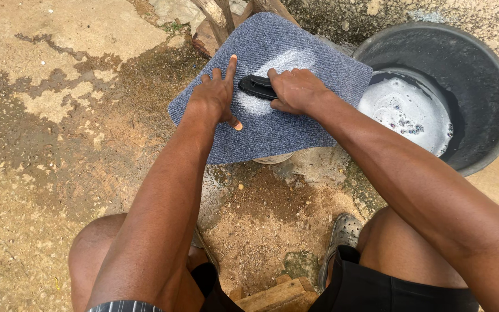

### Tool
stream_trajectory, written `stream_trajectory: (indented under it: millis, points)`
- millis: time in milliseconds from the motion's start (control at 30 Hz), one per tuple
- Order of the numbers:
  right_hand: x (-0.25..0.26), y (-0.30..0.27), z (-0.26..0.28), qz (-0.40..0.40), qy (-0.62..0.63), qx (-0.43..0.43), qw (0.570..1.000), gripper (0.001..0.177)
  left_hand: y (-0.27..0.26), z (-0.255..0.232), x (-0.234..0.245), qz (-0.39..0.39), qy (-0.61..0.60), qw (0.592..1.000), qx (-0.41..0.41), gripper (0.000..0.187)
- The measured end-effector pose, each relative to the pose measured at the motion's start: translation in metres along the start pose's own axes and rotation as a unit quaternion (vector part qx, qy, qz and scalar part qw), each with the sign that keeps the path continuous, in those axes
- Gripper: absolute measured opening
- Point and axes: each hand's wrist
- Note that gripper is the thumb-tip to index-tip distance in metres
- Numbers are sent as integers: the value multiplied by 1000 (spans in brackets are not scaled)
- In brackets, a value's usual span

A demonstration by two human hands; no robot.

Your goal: The person scrubs a small blue mat with a handheld brush and soapy water from a basin.

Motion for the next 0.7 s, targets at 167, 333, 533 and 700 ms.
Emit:
stream_trajectory:
  millis: [167,333,533,700]
  points:
    - [2,5,8,38,8,-22,999,58,3,1,-2,-1,3,1000,1,162]
    - [-10,15,-2,-4,20,-14,1000,61,5,0,-4,-5,-3,1000,-2,164]
    - [-4,11,3,-1,69,-18,997,67,5,-2,-4,-3,-6,1000,2,166]
    - [0,3,8,-2,20,16,1000,83,8,-2,-4,-3,-3,1000,2,167]
Point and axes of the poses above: each hand's wrist, its own y-axis towards the middle knuckle, its own x-axis out of the back of the hand, z = x × y
